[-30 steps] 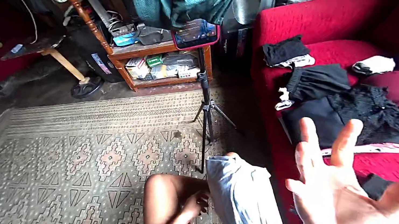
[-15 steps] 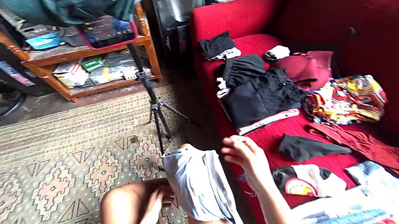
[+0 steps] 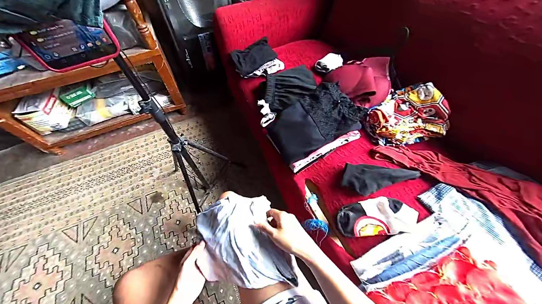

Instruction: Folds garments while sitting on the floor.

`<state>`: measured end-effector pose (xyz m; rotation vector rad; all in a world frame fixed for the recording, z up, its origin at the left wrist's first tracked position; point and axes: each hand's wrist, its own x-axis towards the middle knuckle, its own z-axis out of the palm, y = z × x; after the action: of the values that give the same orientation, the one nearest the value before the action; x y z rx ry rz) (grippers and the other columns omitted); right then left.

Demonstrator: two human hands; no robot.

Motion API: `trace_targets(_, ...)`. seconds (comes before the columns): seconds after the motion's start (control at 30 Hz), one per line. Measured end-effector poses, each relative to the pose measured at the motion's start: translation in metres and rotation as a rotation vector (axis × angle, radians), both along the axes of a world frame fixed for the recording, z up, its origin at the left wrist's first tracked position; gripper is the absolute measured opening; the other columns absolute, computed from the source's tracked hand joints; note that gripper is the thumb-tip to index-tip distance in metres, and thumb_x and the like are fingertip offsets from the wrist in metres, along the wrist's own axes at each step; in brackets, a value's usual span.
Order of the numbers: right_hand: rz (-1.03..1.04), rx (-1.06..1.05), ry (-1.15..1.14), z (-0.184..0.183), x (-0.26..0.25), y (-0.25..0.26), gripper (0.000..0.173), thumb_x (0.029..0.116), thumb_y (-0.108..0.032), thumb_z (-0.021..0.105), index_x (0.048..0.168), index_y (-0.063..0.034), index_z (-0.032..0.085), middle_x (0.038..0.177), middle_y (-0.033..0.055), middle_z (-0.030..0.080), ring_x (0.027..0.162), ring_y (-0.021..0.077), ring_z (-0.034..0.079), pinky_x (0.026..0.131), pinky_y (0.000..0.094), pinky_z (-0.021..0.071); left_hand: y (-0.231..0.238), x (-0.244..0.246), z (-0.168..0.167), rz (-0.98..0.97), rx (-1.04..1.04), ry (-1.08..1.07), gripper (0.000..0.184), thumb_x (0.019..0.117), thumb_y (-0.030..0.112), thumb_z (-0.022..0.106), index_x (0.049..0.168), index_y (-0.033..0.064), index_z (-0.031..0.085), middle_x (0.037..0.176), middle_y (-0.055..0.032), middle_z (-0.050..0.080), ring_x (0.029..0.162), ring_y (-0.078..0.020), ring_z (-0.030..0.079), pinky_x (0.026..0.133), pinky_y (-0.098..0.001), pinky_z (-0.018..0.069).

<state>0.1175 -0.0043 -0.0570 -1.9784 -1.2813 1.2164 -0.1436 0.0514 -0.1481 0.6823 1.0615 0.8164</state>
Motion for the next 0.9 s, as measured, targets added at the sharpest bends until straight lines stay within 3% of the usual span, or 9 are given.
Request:
trace_targets(0.1,-0.036,-0.039,-0.088,0.013,-0.013,0.011,0.066,0.095,-0.058,0.063,0.125,0.0014,0.059,0.104,0.0207,0.067,0.1,0.0356,0.066,0.088,0.0569,0.0518,0.003,-0.004,0.011,-0.059,0.001,-0.057,0.036,0.1087,0.023,0.04,0.136,0.0016,0.052,0.12,-0.012,0.067,0.11,-0.018,0.066,0.096,-0.0412,0.056)
trace_targets(0.17,-0.019,-0.023,-0.145,0.021,-0.022,0.013,0.064,0.0993,-0.049,0.061,0.137,0.0009,0.05,0.112,0.0238,0.067,0.108,0.0399,0.066,0.092,0.0589,0.052,0.004,-0.005,0.017,-0.051,0.006,-0.058,0.034,0.1085,0.02,0.042,0.134,-0.0002,0.052,0.119,-0.0123,0.067,0.108,-0.0178,0.066,0.096,-0.0401,0.0558)
trace_targets(0.23,0.01,0.052,-0.185,0.024,-0.031,0.013,0.056,0.1033,-0.04,0.057,0.141,-0.001,0.046,0.11,0.0223,0.068,0.105,0.0388,0.068,0.091,0.0567,0.0535,0.003,-0.007,0.023,-0.021,0.003,-0.042,0.033,0.1087,0.017,0.041,0.133,-0.0015,0.053,0.117,-0.0132,0.067,0.107,-0.0181,0.066,0.095,-0.0388,0.0554)
trace_targets(0.4,-0.013,0.195,-0.284,0.039,-0.032,0.008,0.041,0.1084,-0.035,0.046,0.135,-0.0037,0.052,0.096,0.0202,0.069,0.094,0.0397,0.07,0.083,0.0567,0.0545,0.0,-0.002,0.034,-0.01,0.153,0.111,0.039,0.1041,0.011,0.054,0.138,-0.0071,0.047,0.117,-0.0162,0.066,0.104,-0.0161,0.067,0.094,-0.0349,0.0564)
trace_targets(0.5,-0.055,0.109,-0.299,0.025,-0.021,0.018,0.038,0.1102,-0.032,0.044,0.137,-0.0052,0.049,0.097,0.0214,0.069,0.097,0.0407,0.07,0.086,0.0566,0.054,0.0,0.006,0.029,-0.008,0.259,0.19,0.045,0.1018,0.008,0.058,0.14,-0.0096,0.042,0.121,-0.018,0.064,0.105,-0.0158,0.067,0.095,-0.0323,0.056)
trace_targets(0.6,-0.065,0.014,-0.294,-0.002,-0.011,0.018,0.035,0.1105,-0.029,0.042,0.131,-0.0011,0.049,0.099,0.0231,0.067,0.099,0.0404,0.069,0.087,0.0561,0.0535,-0.003,0.013,0.029,0.01,0.276,0.277,0.048,0.1006,0.009,0.061,0.14,-0.0105,0.042,0.119,-0.0198,0.064,0.1,-0.0156,0.066,0.091,-0.0319,0.0563)
trace_targets(0.67,-0.086,0.026,-0.312,0.0,-0.013,0.012,0.036,0.1103,-0.027,0.042,0.131,0.0019,0.049,0.098,0.0237,0.067,0.098,0.0411,0.069,0.086,0.0563,0.0539,-0.002,0.017,0.038,0.028,0.276,0.3,0.052,0.1006,0.01,0.061,0.143,-0.0103,0.04,0.124,-0.0223,0.062,0.105,-0.018,0.065,0.094,-0.0335,0.0546)
trace_targets(0.8,-0.109,0.045,-0.386,-0.001,-0.015,0.004,0.038,0.1095,-0.029,0.045,0.132,0.001,0.05,0.093,0.0252,0.068,0.092,0.0461,0.07,0.079,0.0616,0.054,-0.008,0.015,0.058,0.047,0.199,0.283,0.053,0.1093,0.022,0.043,0.152,-0.0075,0.033,0.144,-0.0257,0.05,0.128,-0.024,0.054,0.108,-0.0384,0.0446)
trace_targets(0.9,-0.147,-0.043,-0.407,-0.013,-0.013,0.004,0.047,0.1088,-0.041,0.044,0.14,-0.0059,0.05,0.103,0.0238,0.07,0.098,0.0443,0.07,0.082,0.0624,0.0529,-0.005,0.017,0.053,0.072,0.141,0.233,0.05,0.1127,0.028,0.031,0.149,-0.0056,0.041,0.144,-0.0231,0.051,0.128,-0.0231,0.054,0.109,-0.0397,0.0443)
